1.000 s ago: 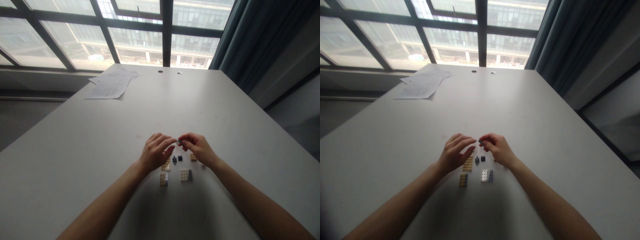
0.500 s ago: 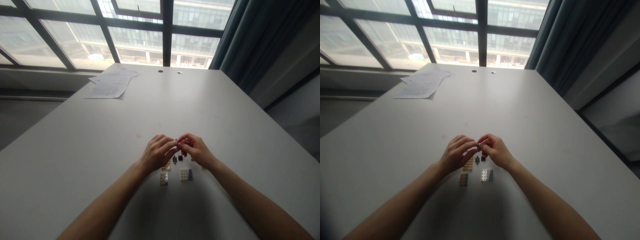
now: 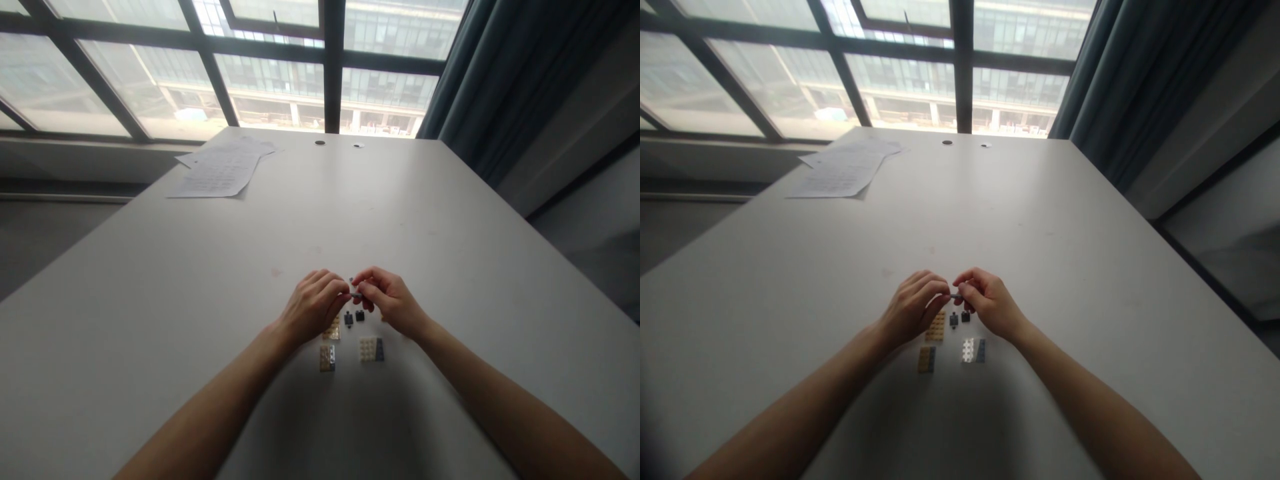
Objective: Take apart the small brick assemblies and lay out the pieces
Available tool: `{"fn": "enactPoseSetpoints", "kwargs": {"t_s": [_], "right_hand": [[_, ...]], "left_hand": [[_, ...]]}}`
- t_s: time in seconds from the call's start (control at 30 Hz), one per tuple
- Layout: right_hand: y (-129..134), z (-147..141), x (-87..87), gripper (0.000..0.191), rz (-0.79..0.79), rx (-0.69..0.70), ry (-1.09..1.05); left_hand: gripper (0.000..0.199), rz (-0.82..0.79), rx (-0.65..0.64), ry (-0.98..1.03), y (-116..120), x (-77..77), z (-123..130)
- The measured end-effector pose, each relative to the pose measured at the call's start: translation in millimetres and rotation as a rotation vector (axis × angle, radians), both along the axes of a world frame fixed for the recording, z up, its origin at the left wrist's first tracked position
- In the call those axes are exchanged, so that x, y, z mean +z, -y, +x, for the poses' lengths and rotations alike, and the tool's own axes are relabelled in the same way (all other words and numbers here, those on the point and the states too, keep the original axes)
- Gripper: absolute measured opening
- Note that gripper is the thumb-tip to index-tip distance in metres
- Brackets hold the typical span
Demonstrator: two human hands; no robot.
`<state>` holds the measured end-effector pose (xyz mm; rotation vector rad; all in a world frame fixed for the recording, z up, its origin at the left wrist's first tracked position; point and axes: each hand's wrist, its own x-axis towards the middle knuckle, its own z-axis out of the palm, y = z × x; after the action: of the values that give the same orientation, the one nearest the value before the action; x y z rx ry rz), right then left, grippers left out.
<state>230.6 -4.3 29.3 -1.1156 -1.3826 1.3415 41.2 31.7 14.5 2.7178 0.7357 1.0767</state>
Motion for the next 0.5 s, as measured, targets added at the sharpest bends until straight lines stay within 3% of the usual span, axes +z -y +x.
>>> {"fn": "enactPoseSetpoints", "kwargs": {"t_s": [0.5], "right_hand": [[2.6, 0.9, -0.9, 0.01, 0.066, 0.002, 0.045]], "left_hand": [[0.021, 0.027, 0.033, -0.01, -1.3, -1.1, 0.6]]}}
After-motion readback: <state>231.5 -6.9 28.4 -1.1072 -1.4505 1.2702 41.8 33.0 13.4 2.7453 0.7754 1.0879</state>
